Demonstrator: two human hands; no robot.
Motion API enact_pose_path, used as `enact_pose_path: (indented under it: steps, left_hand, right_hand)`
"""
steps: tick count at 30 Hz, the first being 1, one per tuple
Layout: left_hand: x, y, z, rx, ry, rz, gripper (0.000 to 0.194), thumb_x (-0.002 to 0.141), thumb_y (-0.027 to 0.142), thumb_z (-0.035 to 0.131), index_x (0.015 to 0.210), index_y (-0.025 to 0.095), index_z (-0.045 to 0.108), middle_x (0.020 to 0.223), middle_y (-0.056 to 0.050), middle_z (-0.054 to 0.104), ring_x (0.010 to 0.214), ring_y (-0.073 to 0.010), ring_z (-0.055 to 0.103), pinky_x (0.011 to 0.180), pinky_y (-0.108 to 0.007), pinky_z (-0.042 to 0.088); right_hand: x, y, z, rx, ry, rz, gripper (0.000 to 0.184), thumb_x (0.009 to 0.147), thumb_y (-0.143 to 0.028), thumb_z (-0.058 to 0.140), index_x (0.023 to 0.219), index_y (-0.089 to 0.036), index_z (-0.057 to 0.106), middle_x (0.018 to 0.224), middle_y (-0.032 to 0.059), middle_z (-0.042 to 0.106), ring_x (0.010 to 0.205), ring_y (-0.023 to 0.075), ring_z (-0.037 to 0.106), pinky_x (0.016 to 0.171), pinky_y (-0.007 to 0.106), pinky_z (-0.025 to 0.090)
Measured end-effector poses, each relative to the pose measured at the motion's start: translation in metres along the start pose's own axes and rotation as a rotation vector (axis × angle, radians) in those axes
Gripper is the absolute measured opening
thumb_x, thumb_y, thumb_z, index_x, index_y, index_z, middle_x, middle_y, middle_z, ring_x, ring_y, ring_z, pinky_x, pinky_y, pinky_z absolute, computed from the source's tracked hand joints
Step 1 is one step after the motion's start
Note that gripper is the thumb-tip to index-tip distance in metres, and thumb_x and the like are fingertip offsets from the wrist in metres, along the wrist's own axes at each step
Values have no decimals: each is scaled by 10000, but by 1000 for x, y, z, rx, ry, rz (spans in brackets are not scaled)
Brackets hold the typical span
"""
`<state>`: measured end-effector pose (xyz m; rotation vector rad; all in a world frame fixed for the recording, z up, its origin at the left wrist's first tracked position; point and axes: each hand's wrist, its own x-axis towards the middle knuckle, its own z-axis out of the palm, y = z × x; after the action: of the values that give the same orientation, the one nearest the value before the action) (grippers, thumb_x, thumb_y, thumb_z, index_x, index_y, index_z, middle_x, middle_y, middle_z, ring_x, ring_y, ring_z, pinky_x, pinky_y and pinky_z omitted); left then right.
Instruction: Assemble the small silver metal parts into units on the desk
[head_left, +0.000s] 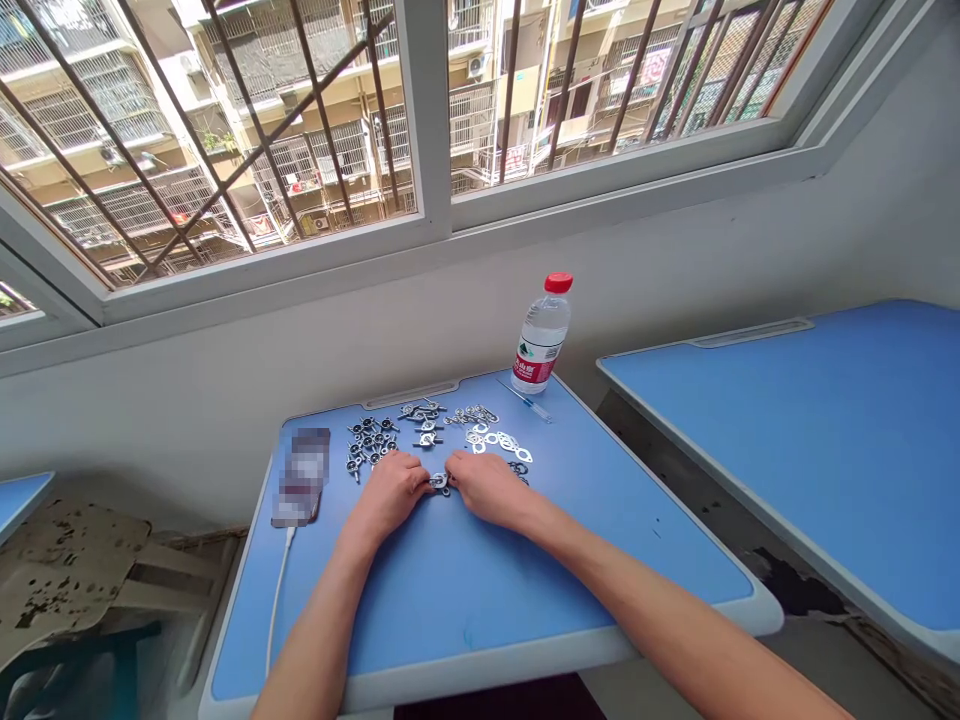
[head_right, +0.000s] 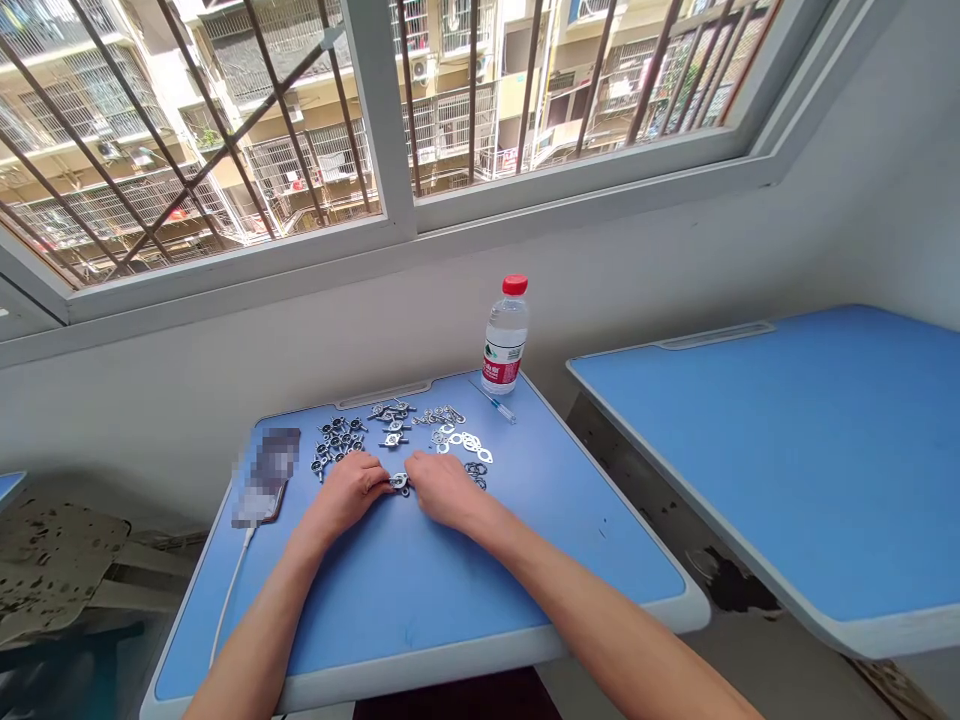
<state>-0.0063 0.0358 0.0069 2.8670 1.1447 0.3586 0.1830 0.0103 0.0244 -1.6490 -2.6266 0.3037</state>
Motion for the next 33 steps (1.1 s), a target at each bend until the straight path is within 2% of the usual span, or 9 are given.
enact_pose_path:
  steps: [6,13,19,22,24,27,33]
  left_hand:
    - [0,4,-2,25,-14,-6,180,887,238,650,724,167,674,697,-28,648,711,-173,590,698,-274,389]
    - [-1,6,-11,-204,-55,-168,119,859,209,670,744,186,682,736,-1,690,718,-151,603,650,-230,373]
    - [0,11,-14,-252,16,-254,163,851,225,650,693,188,664,706,9,680,685,-142,585,627,-229,346]
    - [0,14,-13,-256,46,-275,180,840,195,644,661,180,646,674,9,665,654,-133,569,616,-226,334]
    - [0,16,-13,-254,46,-271,185,837,177,637,652,179,640,665,9,660,642,-130,560,609,-225,323]
    - [0,17,-12,-262,31,-264,193,832,175,638,639,176,632,644,13,645,623,-124,541,590,-225,301]
    - [0,17,-13,-338,-35,-282,206,824,175,609,619,174,629,591,32,608,587,-112,505,570,-220,296]
  right_hand:
    - [0,1,1,12,2,0,185,915,-109,458,918,-135,641,958,121,665,795,219,622,591,290,295]
    - [1,4,2,69,41,5,186,949,-152,429,981,-153,612,996,97,664,804,205,615,610,285,322]
    - [-4,6,-2,308,185,-28,186,851,-156,540,1021,-174,614,996,71,674,863,204,608,703,284,389]
    - [-5,5,-1,279,164,-48,266,826,-290,646,1063,-171,616,1028,88,658,862,229,611,698,300,399]
    - [-4,5,1,248,139,-31,260,856,-347,636,1054,-178,631,1007,86,659,852,233,617,683,299,391]
    - [-1,7,2,260,123,2,182,914,-316,574,1032,-207,659,972,63,678,871,223,625,685,283,376]
    - [-2,8,-4,234,81,-29,108,888,-278,611,943,-206,671,924,50,680,848,205,621,654,265,335]
